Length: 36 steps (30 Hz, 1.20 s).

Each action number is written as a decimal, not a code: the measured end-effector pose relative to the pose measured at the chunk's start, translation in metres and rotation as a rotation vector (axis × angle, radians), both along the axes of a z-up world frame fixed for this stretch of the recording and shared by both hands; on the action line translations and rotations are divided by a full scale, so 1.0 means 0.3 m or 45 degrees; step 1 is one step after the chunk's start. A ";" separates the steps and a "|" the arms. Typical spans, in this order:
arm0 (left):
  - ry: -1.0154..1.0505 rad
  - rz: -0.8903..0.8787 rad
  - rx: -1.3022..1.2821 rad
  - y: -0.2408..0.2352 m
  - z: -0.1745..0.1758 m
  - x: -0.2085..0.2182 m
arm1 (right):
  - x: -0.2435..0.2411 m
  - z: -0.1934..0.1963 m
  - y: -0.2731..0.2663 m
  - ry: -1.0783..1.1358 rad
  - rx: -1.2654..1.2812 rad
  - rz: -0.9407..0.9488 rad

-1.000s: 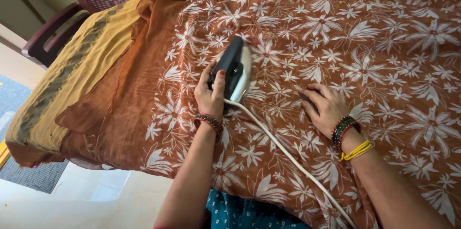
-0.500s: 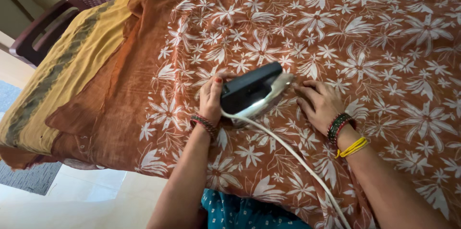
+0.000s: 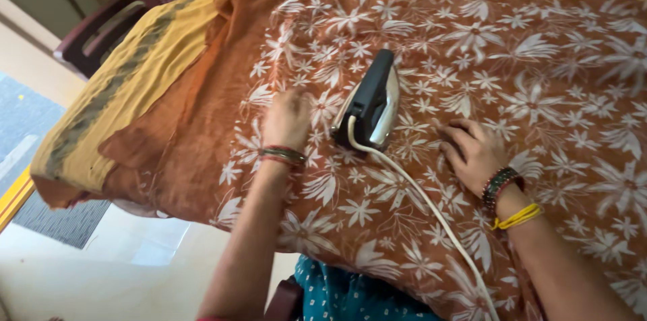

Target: The person irons a floral patterned fabric by hand using a dry iron on a low surface.

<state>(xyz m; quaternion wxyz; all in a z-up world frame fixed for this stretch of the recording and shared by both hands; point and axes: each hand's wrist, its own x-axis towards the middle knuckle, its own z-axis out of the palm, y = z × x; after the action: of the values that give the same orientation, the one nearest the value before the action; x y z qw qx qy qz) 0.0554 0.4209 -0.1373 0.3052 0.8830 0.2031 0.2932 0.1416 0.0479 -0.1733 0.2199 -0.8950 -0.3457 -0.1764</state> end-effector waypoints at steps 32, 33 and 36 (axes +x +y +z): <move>0.847 0.030 0.292 0.242 0.003 0.074 | -0.127 0.247 0.579 0.515 0.667 0.080; 0.851 0.081 0.293 0.240 0.000 0.074 | -0.118 0.252 0.584 0.752 0.673 0.142; 0.853 0.108 0.303 0.239 0.005 0.078 | -0.116 0.270 0.565 1.128 0.602 0.377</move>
<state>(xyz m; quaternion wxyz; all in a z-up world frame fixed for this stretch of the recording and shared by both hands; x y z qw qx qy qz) 0.0787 0.4927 -0.1358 0.1043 0.9503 0.2926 0.0216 0.1067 0.2174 -0.0922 0.5638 -0.7512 -0.2930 0.1790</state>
